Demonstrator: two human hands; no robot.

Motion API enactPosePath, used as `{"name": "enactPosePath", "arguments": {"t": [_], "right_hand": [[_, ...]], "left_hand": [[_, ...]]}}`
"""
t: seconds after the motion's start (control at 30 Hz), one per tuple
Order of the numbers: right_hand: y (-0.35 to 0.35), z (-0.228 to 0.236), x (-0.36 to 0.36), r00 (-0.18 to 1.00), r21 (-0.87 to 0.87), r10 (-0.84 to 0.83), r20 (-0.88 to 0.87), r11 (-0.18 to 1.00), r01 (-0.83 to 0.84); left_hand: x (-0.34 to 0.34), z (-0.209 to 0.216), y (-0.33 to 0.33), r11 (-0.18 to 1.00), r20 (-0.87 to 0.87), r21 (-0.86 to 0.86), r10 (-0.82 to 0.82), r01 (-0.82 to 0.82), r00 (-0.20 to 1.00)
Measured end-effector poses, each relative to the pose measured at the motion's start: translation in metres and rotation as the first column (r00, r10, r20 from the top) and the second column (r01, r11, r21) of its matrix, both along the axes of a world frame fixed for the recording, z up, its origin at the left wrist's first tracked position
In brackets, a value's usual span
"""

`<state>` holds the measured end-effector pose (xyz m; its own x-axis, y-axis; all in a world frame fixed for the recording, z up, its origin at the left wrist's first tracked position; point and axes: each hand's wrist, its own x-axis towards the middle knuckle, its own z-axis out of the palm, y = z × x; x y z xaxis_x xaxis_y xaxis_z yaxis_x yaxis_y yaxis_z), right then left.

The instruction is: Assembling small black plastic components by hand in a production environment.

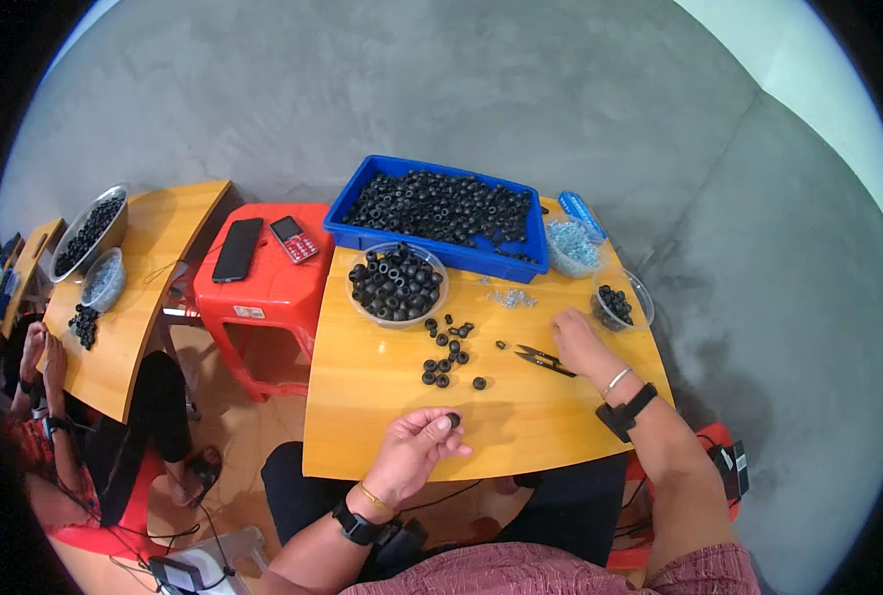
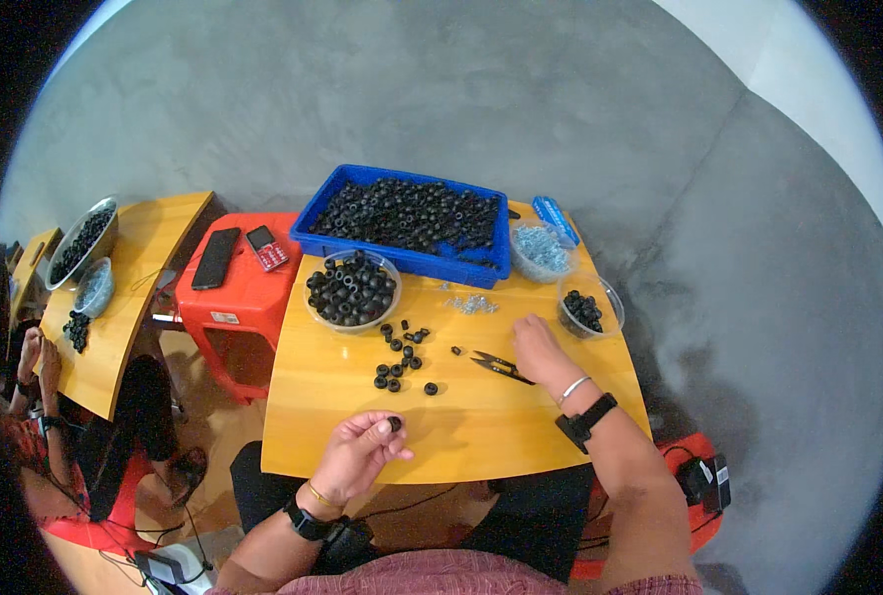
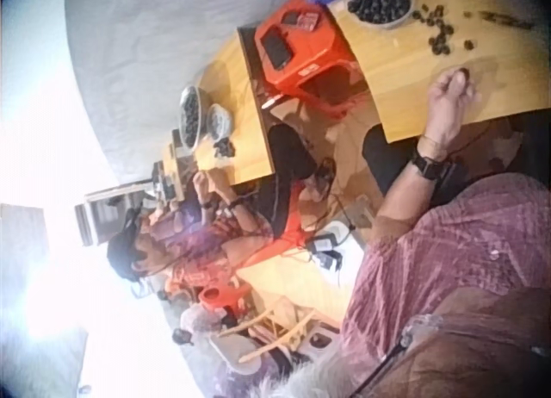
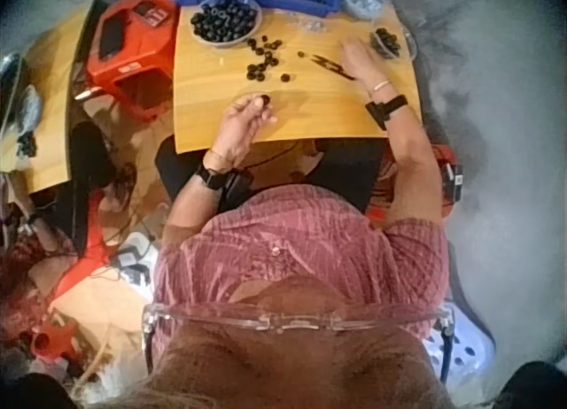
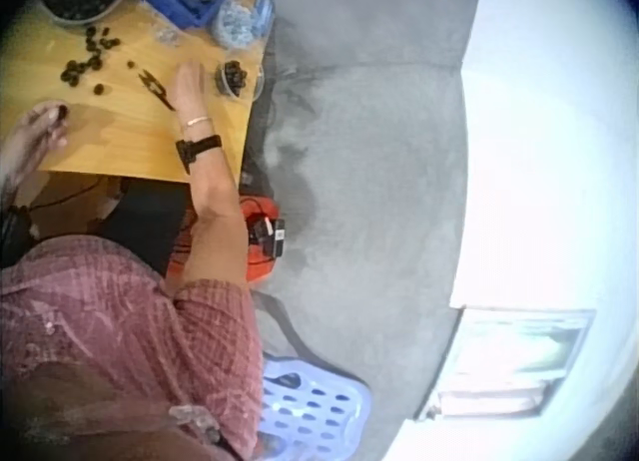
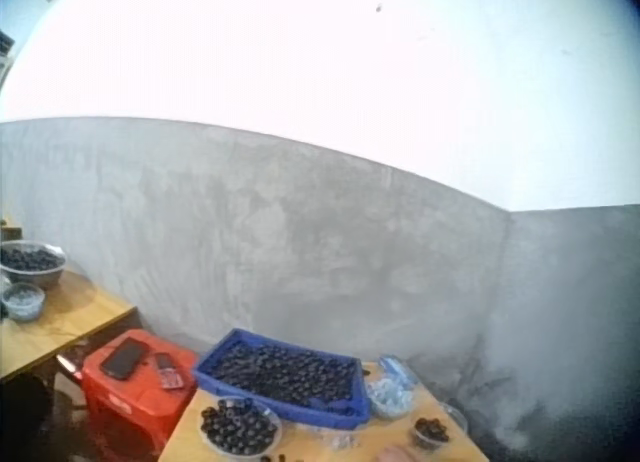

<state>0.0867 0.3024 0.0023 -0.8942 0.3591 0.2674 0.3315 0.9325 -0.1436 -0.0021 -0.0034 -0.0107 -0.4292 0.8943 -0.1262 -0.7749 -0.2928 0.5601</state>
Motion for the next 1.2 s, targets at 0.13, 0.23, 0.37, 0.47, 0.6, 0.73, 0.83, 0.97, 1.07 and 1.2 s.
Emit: {"name": "enactPosePath", "arguments": {"t": [0.13,0.23,0.37,0.47,0.6,0.73,0.83,0.97,1.07,1.2], "right_hand": [[0.001,0.002,0.016,0.998,-0.129,0.063,-0.028,0.990,-0.066],[0.003,0.007,0.021,1.000,-0.153,0.014,-0.007,0.988,-0.015],[-0.007,0.015,0.025,0.987,-0.098,-0.013,-0.159,0.995,-0.002],[-0.045,0.041,0.025,0.961,-0.361,-0.077,-0.265,0.932,-0.025],[-0.102,0.055,0.018,0.958,-0.895,-0.121,-0.261,0.401,-0.194],[-0.137,0.052,0.013,0.958,-0.956,-0.091,-0.271,0.140,-0.257],[-0.151,0.049,0.014,0.956,-0.954,-0.098,-0.276,-0.092,-0.285],[-0.165,0.056,0.017,0.964,-0.948,-0.088,-0.252,-0.175,-0.264],[-0.168,0.055,0.014,0.954,-0.938,-0.080,-0.288,-0.177,-0.298],[-0.169,0.046,0.013,0.946,-0.932,-0.099,-0.309,-0.166,-0.322]], "left_hand": [[-0.005,-0.003,0.001,0.996,0.058,0.082,-0.025,0.020,0.998],[-0.004,-0.001,0.000,0.988,0.061,0.142,-0.062,0.053,0.996],[-0.003,-0.002,0.000,0.984,0.072,0.169,-0.071,0.058,0.995],[-0.002,-0.003,-0.002,0.983,0.042,0.169,-0.075,0.067,0.996],[-0.001,-0.004,-0.004,0.983,0.009,0.173,-0.071,0.069,0.997],[0.000,-0.006,-0.001,0.984,-0.025,0.165,-0.066,0.069,0.998],[0.001,-0.003,-0.002,0.987,-0.028,0.147,-0.057,0.061,0.998],[0.002,-0.001,-0.003,0.990,-0.021,0.128,-0.057,0.059,0.998],[0.002,-0.002,-0.004,0.989,-0.038,0.136,-0.052,0.057,0.998],[0.005,-0.001,-0.003,0.994,-0.045,0.103,-0.032,0.037,0.998]]}}
